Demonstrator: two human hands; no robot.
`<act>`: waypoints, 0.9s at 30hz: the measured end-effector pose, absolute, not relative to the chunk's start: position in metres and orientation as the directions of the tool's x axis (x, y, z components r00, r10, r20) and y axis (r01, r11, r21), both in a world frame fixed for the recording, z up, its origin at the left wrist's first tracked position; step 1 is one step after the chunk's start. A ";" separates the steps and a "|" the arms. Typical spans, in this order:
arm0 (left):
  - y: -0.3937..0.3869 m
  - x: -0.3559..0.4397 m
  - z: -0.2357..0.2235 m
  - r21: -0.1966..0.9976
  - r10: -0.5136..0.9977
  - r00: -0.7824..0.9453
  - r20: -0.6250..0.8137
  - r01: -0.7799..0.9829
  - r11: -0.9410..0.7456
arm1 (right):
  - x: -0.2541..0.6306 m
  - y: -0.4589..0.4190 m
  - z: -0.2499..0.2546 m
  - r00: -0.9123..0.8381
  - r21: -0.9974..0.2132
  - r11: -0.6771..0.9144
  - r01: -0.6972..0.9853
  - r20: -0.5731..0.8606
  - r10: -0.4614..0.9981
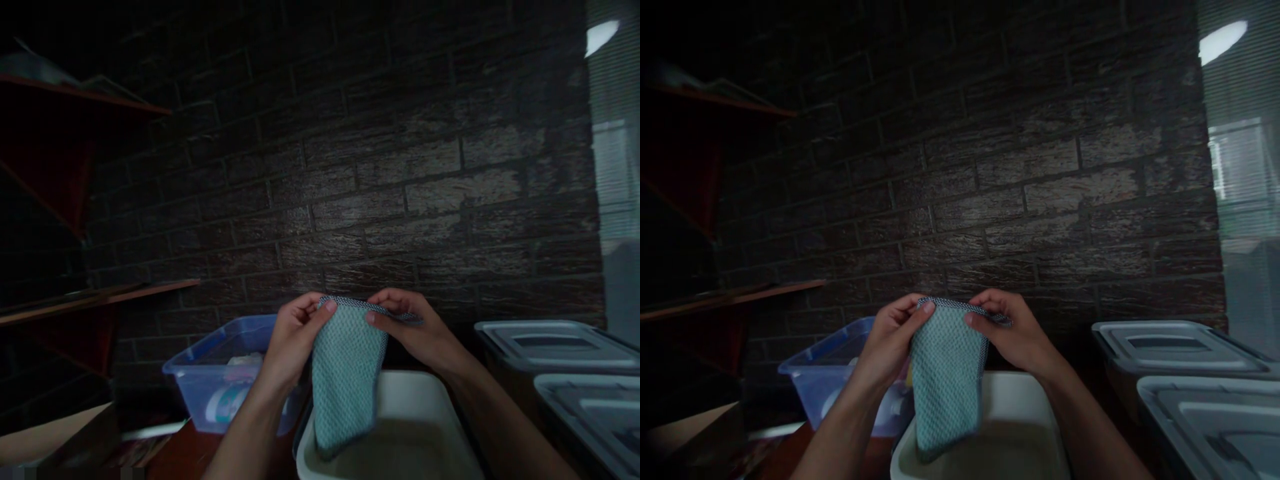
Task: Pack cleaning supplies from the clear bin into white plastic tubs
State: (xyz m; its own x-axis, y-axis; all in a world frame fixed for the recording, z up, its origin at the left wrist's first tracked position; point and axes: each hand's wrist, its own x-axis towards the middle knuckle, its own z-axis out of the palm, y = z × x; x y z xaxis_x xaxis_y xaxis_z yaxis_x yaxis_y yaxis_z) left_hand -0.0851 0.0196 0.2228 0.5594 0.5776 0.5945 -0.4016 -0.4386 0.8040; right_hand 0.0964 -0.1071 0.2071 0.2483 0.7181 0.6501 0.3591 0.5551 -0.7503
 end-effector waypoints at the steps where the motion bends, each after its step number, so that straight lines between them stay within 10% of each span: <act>1: 0.018 -0.086 0.224 0.793 0.588 0.533 0.609 -0.397 -0.462 | 0.096 -0.110 0.208 0.248 -0.765 0.548 0.339 0.635 0.732; 9: 0.008 -0.086 0.224 0.717 0.527 0.507 0.683 -0.325 -0.617 | 0.100 -0.139 0.226 -0.042 -0.702 0.707 0.090 0.706 0.707; 16: -0.012 -0.084 0.221 0.729 0.459 0.609 0.646 -0.316 -0.607 | 0.090 -0.134 0.221 0.001 -0.616 0.474 0.629 0.610 0.792; 27: -0.011 -0.078 0.216 0.716 0.459 0.618 0.639 -0.260 -0.648 | 0.088 -0.130 0.218 -0.014 -0.570 0.488 0.661 0.640 0.768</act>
State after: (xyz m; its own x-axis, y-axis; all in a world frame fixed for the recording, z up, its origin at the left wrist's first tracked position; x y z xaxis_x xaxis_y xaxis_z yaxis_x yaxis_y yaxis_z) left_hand -0.0785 -0.0106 0.2158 0.6178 0.4586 0.6388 -0.2597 -0.6478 0.7162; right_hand 0.0877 -0.1304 0.2184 -0.0142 0.7679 0.6404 0.6609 0.4877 -0.5703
